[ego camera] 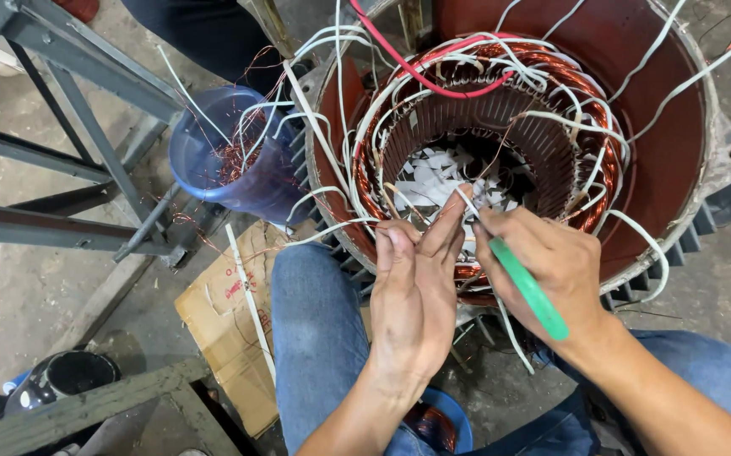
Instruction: The recorder is rewinding and organizing copper coils inside a large electric motor housing, using scissors and pliers.
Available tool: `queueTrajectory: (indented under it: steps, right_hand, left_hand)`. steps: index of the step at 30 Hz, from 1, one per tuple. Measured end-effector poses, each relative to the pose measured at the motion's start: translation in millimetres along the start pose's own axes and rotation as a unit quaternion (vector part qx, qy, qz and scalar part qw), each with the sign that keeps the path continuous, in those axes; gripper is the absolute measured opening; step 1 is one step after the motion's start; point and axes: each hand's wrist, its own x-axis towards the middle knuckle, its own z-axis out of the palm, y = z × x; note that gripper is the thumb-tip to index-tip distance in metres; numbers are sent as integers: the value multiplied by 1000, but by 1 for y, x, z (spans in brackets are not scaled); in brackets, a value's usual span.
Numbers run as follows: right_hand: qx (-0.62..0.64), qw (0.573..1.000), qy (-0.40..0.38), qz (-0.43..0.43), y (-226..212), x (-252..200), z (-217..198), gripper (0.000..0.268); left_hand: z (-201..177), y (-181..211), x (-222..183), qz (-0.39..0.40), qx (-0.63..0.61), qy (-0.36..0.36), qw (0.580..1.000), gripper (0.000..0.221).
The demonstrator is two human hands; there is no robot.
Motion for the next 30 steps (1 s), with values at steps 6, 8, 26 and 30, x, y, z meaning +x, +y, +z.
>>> queueTrajectory:
  steps: [6,8,26,30]
  right_hand:
    - [43,999,0,7,-9,-3,1,8]
    - [59,998,-4,-14,-6,-8,5,11]
    - [-29,999,-11,-30,-5,-18,0,15]
    - [-69,996,6,-64,-17,-13,-4,15]
  left_hand:
    - [1,2,2,-18,-20,-47,999,8]
    - [2,3,3,-22,-16,-53,998,15]
    - [7,10,1,-33,-11,-75,997,6]
    - [-18,13,3,81,289,-113,947,15]
